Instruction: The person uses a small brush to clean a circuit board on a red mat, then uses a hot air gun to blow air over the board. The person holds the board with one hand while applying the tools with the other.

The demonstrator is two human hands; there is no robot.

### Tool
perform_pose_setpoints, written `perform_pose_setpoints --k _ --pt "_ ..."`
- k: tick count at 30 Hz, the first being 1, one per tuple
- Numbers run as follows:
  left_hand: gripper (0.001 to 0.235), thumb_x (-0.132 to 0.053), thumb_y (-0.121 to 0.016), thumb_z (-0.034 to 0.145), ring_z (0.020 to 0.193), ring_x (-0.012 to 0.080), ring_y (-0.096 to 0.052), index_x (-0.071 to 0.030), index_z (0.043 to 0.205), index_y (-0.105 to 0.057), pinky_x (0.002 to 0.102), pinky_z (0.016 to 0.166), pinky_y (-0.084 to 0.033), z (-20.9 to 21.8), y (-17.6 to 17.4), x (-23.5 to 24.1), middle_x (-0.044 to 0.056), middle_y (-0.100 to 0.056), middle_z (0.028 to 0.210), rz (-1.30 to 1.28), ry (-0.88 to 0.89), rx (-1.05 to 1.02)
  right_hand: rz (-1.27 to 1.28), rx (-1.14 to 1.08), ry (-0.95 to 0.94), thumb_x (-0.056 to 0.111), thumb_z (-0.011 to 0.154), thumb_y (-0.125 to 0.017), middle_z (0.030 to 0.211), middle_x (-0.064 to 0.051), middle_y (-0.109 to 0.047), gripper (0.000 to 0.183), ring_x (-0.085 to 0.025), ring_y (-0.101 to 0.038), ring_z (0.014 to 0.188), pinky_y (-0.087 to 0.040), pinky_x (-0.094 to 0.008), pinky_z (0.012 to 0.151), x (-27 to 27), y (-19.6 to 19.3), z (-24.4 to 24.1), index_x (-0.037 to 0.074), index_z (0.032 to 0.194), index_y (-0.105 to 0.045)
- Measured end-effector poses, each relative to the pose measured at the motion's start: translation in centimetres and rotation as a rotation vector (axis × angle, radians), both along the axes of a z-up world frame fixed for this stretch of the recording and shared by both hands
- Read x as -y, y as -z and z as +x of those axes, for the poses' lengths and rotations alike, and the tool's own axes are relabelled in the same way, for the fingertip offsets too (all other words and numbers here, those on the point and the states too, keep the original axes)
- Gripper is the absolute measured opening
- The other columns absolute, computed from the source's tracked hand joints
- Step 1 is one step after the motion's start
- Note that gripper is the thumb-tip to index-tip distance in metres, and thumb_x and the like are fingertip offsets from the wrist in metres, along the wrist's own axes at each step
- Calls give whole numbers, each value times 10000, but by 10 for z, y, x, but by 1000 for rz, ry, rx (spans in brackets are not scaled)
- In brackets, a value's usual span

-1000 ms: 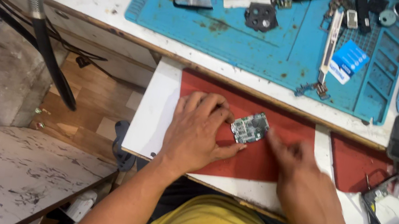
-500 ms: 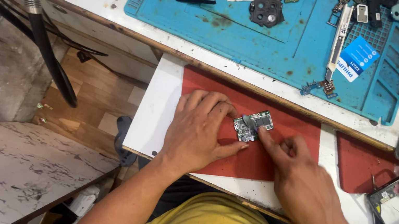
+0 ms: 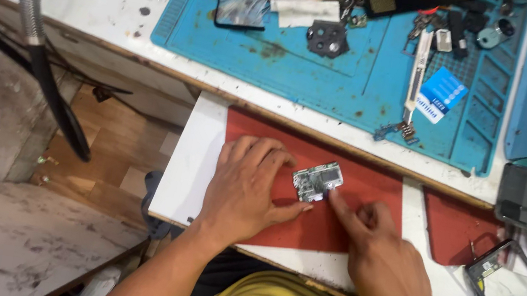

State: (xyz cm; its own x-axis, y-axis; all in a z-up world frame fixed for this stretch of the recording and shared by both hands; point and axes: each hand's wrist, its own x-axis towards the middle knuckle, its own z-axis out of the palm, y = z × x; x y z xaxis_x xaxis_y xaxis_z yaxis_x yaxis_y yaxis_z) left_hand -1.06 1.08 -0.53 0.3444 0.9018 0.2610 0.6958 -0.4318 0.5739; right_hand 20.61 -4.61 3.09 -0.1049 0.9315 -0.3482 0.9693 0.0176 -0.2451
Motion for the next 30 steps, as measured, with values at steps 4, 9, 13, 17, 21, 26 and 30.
perform_pose_setpoints --k 4,9,13,17,21,26,30 --pt "599 -429 -899 633 1107 291 -538 -109 1082 -665 453 951 -401 1 -4 -4 48 -607 1153 -9 -4 -45 108 -150 -131 -12 786 -493 1043 -135 -610 770 -353 -693 641 -578 -483 596 -1 11 -3 253 1509 -511" --pt "567 -449 -899 687 1116 273 -534 -120 1100 -692 454 972 -405 0 1 2 31 -601 1156 34 5 -9 161 -129 -54 -22 818 -487 1062 -152 -615 740 -379 -680 652 -566 -497 582 -7 9 3 236 1511 -525" --pt "555 -441 -899 665 1116 274 -532 -118 1071 -702 452 951 -406 2 0 3 29 -604 1150 2 -9 -35 51 -113 -89 9 815 -511 1082 -122 -622 760 -363 -685 637 -568 -495 590 -4 6 -2 270 1529 -504" --pt "558 -451 -892 681 1115 280 -529 -104 1074 -702 457 963 -406 0 1 3 44 -600 1160 26 -1 -31 102 -112 -112 -24 789 -510 1049 -131 -622 772 -365 -681 657 -564 -492 584 -5 9 -4 244 1513 -530" --pt "536 -460 -884 669 1109 280 -536 -117 1045 -718 452 928 -406 0 -1 4 36 -613 1148 -37 -9 -27 128 -61 63 32 867 -521 1071 -122 -629 683 -383 -676 657 -559 -502 603 -13 10 3 294 1497 -554" --pt "527 -458 -884 686 1102 283 -535 -111 1048 -722 456 949 -411 -2 -1 6 54 -607 1157 4 -2 -32 124 -180 -72 -9 814 -504 1085 -134 -630 703 -383 -688 687 -569 -501 610 -2 13 2 274 1456 -548" --pt "505 -461 -885 697 1107 281 -537 -120 1033 -726 457 940 -411 0 0 4 42 -610 1146 -4 -5 -16 52 -106 5 -21 817 -490 1177 -145 -610 755 -401 -683 662 -569 -512 610 -4 9 6 286 1507 -509"
